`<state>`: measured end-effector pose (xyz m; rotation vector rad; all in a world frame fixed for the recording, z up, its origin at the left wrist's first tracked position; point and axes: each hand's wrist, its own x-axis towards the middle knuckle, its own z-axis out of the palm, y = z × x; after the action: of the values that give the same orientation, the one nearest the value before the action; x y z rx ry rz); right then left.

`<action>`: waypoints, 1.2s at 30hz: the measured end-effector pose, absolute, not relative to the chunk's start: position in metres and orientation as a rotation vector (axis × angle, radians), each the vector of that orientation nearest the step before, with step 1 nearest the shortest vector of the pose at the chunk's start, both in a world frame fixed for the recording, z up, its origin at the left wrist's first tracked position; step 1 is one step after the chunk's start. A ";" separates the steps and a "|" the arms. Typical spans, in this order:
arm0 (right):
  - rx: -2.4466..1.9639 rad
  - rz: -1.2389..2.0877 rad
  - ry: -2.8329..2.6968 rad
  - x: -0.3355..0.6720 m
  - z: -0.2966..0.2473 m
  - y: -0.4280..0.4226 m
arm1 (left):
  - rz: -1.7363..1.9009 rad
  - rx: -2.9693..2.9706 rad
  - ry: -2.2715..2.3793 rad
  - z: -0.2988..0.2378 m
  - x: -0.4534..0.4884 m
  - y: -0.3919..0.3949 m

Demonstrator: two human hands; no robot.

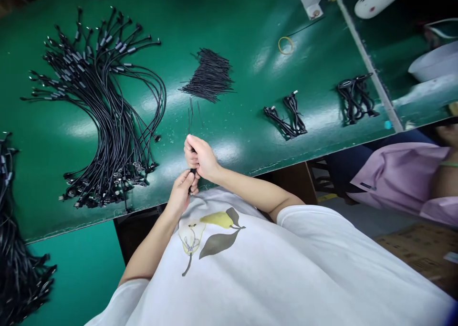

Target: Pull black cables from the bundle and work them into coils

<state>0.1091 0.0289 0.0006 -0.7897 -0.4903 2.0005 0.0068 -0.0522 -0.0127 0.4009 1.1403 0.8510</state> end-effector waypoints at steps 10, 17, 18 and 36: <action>-0.808 2.013 -0.237 0.114 -0.015 0.039 | 0.842 0.491 1.139 -0.027 0.013 -0.039; -0.874 2.014 -0.842 0.132 -0.019 0.063 | 0.871 0.277 1.069 -0.019 0.006 -0.024; -0.975 1.856 -1.069 0.145 -0.020 0.074 | 0.920 0.261 1.071 -0.017 0.003 -0.023; -1.838 0.524 -1.825 0.258 -0.076 0.178 | 1.079 0.279 0.934 0.018 -0.006 -0.042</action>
<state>0.2581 0.1785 -0.0757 -1.8378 -1.8251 0.5242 -0.0061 -0.0415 0.0181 0.2793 0.9336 1.0794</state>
